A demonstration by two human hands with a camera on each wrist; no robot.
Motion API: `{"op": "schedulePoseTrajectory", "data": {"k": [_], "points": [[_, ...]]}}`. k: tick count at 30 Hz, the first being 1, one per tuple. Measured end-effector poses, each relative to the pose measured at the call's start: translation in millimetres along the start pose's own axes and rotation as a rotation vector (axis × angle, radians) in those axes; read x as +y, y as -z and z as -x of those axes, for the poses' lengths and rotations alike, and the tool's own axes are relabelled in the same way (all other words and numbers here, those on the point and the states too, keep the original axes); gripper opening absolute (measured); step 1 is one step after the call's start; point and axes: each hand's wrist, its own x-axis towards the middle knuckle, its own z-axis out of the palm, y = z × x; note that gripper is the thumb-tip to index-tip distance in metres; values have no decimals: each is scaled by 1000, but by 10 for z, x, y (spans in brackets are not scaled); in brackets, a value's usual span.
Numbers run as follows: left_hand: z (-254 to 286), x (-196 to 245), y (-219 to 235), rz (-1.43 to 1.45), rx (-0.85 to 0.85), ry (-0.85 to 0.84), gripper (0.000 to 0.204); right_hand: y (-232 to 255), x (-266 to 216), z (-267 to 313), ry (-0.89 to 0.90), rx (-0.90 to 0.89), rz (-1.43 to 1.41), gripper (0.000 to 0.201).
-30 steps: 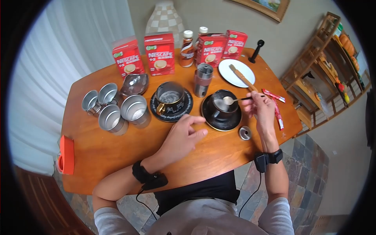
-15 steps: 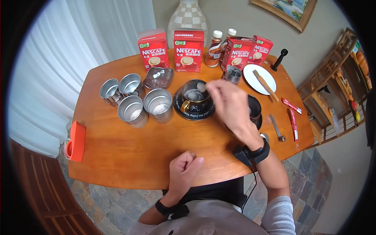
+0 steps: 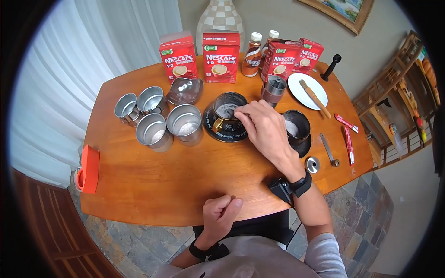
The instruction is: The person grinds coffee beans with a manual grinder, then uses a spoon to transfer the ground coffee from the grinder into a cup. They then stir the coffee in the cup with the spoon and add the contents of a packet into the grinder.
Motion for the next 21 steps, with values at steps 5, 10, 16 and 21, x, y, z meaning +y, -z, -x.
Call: {"op": "schedulePoseTrajectory", "data": {"k": [5, 10, 16, 21], "points": [[216, 80, 204, 55, -446, 45, 43, -1, 13, 19, -21, 22, -30, 10], [345, 280, 519, -14, -833, 379, 41, 38, 4, 30, -71, -29, -96, 10], [39, 459, 564, 82, -233, 220, 25, 67, -34, 10, -22, -80, -96, 13], [-431, 411, 487, -59, -144, 379, 16, 126, 2, 42, -44, -74, -123, 16]]}}
